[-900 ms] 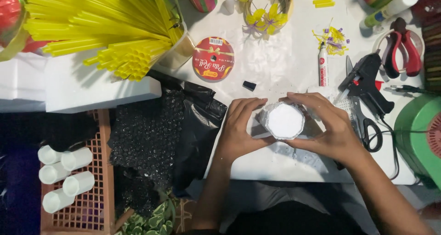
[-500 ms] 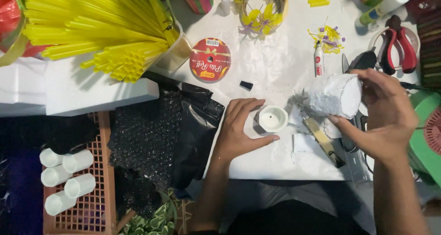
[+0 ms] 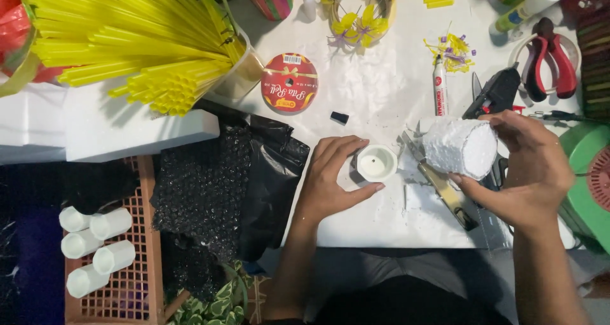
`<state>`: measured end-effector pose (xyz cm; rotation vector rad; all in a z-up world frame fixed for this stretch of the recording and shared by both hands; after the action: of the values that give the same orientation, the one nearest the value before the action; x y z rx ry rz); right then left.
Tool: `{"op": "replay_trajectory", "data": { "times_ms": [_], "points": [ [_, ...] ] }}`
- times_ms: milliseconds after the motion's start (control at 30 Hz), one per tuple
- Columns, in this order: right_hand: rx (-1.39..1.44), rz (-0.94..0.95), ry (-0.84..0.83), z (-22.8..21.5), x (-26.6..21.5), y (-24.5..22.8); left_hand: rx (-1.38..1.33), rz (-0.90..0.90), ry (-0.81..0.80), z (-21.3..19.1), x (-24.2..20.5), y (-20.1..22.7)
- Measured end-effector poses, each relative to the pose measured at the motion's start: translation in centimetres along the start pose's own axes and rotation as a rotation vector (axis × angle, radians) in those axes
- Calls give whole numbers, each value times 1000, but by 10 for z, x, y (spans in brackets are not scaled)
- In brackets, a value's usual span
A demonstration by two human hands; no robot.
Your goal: Carving a piece of styrofoam into a circular shape using a craft knife on a workshop table.
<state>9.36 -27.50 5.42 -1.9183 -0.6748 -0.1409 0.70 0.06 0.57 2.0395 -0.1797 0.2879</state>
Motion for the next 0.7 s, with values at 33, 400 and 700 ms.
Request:
{"op": "replay_trajectory", "data": {
  "times_ms": [33, 400, 700],
  "points": [
    [0, 0, 0, 1, -1, 0, 0, 0, 0, 0, 0, 0],
    [36, 15, 11, 4, -4, -4, 18, 10, 0, 2, -3, -4],
    [58, -67, -16, 9, -5, -6, 39, 135, 62, 3, -5, -7]
  ]
}}
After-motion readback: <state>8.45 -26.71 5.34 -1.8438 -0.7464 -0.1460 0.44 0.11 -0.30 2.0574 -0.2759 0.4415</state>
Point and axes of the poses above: each hand's wrist, its own x-axis towards the middle knuckle, its own z-axis out of the palm, y = z × x, the point moved 1 cm from there along x, towards the middle knuckle, and after that the axes turned 3 degrees about -x, right-handed, at the moved point
